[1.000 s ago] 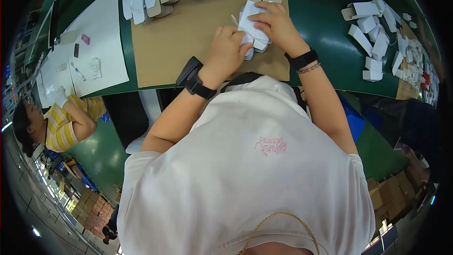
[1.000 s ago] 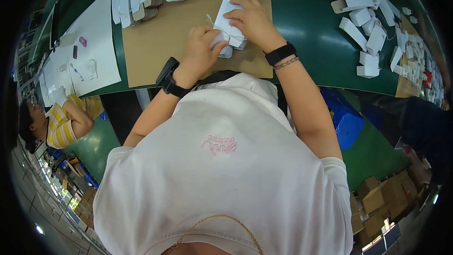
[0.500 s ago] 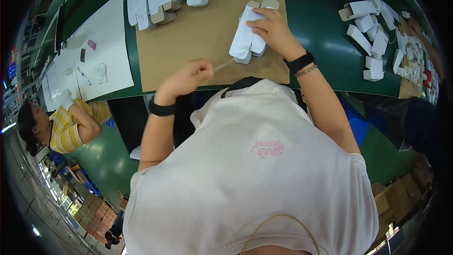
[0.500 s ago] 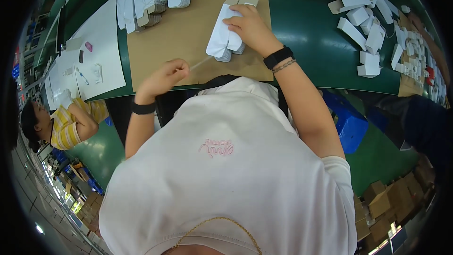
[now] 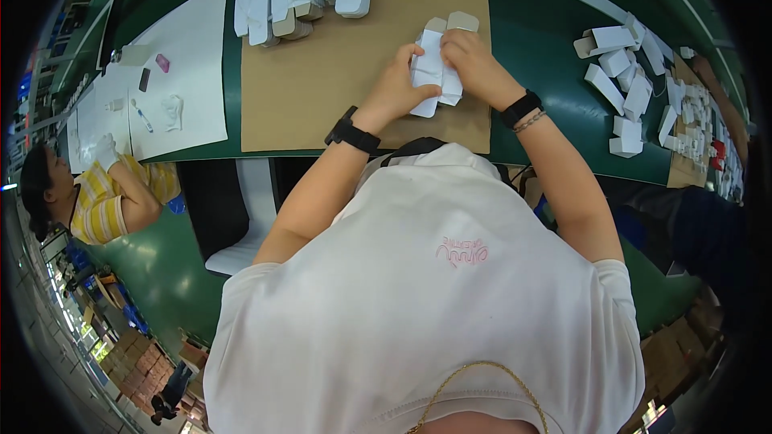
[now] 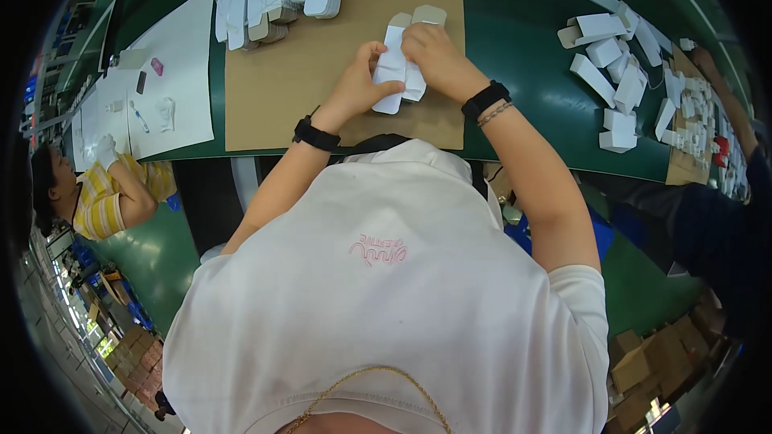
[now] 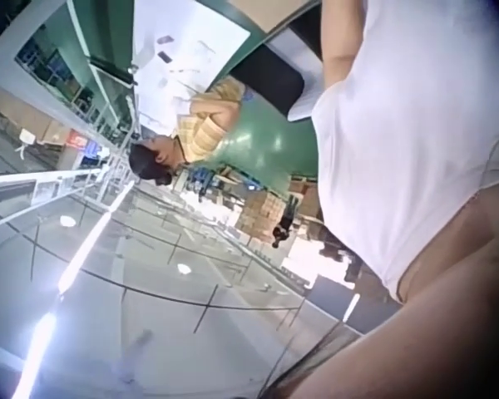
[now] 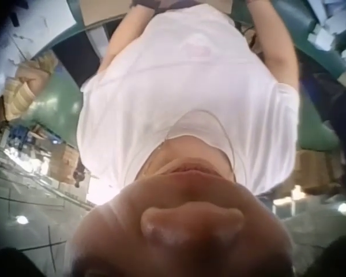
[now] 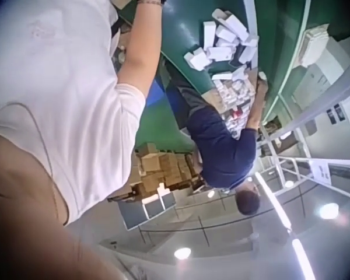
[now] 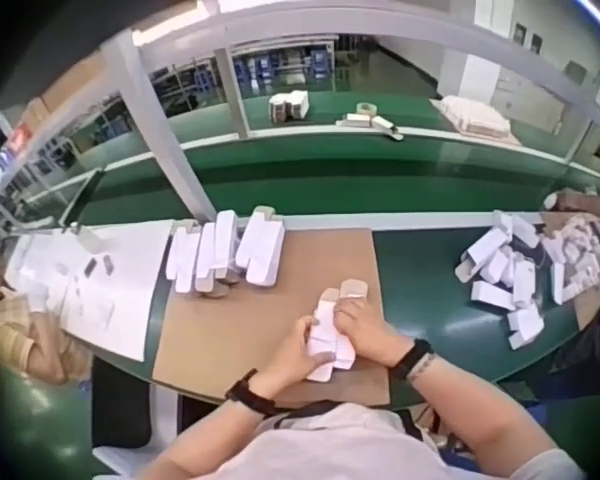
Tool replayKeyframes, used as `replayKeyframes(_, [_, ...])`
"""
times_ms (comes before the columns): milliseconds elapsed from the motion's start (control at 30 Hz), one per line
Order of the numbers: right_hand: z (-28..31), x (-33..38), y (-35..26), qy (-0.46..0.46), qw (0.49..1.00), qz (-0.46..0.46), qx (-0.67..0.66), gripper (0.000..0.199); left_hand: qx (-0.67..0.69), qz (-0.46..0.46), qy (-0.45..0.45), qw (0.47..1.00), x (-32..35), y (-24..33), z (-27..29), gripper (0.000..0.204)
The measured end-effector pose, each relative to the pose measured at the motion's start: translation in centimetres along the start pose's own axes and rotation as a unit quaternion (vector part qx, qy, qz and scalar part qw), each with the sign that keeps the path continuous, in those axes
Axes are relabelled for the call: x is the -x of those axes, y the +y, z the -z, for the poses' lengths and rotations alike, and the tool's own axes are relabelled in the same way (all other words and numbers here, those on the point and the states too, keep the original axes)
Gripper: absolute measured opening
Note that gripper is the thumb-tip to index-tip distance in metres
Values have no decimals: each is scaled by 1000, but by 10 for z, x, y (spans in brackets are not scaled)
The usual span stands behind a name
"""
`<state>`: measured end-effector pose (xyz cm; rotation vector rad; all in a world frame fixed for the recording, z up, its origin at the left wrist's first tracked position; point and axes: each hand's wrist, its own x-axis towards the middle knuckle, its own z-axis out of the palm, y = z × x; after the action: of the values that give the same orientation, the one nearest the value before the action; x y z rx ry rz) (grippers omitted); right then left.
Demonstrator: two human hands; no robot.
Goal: Folding and assembling small white cardboard boxes on an industrial assembly line.
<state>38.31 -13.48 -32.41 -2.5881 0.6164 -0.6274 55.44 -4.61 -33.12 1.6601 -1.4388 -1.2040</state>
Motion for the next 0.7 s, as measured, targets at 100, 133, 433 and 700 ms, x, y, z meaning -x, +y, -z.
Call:
replayKeyframes(100, [13,-2,1,-14,997,-11,-70,16,-8,-39,37,999,3,-8,-6,69])
replayKeyframes(133, [19,-3,-1,-42,996,23,-76,17,-7,-39,39,998,2,-8,-5,69])
replayKeyframes(433, [12,-17,8,-89,982,150,66,15,140,-27,-8,990,3,-19,-5,73])
replayKeyframes(700, [18,-14,18,-31,980,-123,-153,5,123,16,20,992,5,-6,-2,65])
